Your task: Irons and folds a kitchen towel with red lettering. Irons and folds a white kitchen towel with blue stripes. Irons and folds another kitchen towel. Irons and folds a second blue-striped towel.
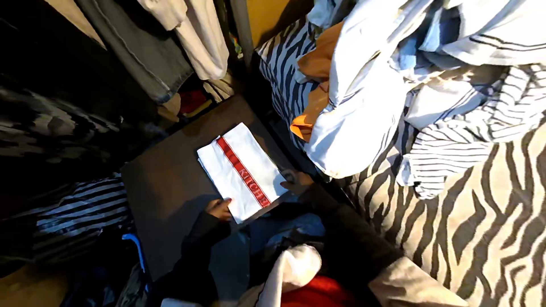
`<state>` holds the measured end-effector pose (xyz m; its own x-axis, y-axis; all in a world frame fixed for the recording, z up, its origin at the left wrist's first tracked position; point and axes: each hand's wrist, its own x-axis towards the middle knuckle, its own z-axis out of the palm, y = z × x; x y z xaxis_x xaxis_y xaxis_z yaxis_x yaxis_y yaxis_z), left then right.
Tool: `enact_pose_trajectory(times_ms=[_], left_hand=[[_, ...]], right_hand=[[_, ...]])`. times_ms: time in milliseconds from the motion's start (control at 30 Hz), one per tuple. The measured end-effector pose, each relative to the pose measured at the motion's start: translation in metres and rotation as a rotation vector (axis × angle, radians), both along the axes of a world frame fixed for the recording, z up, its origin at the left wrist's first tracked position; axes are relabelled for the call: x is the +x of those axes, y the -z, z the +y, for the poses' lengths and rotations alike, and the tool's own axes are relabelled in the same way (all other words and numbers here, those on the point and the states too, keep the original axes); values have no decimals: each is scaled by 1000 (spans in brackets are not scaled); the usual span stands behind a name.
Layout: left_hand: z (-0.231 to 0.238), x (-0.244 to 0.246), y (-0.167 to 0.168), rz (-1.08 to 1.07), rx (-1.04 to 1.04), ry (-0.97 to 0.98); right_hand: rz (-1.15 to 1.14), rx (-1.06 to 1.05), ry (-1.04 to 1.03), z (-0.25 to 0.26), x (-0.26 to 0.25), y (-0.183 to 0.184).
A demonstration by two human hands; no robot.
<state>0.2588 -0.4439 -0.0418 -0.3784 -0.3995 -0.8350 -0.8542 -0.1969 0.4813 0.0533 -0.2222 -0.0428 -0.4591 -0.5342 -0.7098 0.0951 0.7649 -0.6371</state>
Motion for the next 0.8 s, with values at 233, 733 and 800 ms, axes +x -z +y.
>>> enact_pose_trajectory(times_ms=[233,733,800], left_hand=[[-108,-58,62,466,-300,-183],[-72,-67,29,146,-218,-447],[-37,-50,18,90,-125,-367]], right_hand=[[118,-35,-17,-4,7,-4],[110,35,-106,10,-1,8],[102,-6,-104,13,-1,9]])
